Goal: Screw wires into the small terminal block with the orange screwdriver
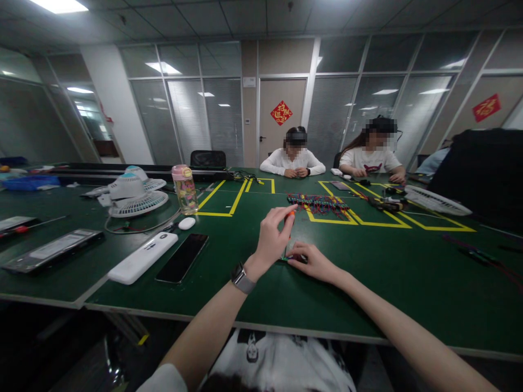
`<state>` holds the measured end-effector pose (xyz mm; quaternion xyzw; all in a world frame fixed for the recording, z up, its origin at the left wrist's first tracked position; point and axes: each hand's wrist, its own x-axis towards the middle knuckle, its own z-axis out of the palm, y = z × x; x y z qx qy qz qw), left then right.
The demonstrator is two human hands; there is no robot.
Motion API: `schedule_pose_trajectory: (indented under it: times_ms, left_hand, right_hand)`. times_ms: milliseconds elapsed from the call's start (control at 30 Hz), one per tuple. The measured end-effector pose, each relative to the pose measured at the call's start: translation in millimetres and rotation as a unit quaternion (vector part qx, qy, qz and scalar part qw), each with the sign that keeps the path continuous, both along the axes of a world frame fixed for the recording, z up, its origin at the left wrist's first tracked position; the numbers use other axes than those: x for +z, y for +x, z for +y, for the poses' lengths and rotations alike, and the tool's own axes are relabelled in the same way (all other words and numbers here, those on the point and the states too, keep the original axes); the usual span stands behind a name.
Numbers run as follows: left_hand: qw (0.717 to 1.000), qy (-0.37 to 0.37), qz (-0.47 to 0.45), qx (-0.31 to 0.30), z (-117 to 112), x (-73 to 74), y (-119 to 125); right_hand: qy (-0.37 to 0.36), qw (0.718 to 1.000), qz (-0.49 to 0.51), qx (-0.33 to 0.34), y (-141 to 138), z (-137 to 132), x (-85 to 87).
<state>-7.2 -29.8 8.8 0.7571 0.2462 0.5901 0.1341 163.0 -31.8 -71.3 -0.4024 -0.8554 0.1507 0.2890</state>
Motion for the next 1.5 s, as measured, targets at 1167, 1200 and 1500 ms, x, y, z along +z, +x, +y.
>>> schedule_pose_trajectory:
  times_ms: [1167,1200,1500]
  left_hand:
    - [0.999,0.01,-0.003,0.035,0.1,0.5,-0.4]
    - [0.999,0.012,-0.002,0.045,-0.4,0.7,-0.5]
    - [1.0,-0.01,0.013,0.017,0.4,-1.6,-2.4]
  right_hand:
    - [-0.009,1.0,-0.002,0.0,-1.3,-1.3,2.6]
    - [-0.009,1.0,-0.002,0.0,-1.3,-1.4,2.8]
    - [-0.002,1.0,-0.001,0.002,-1.2,-1.5,2.2]
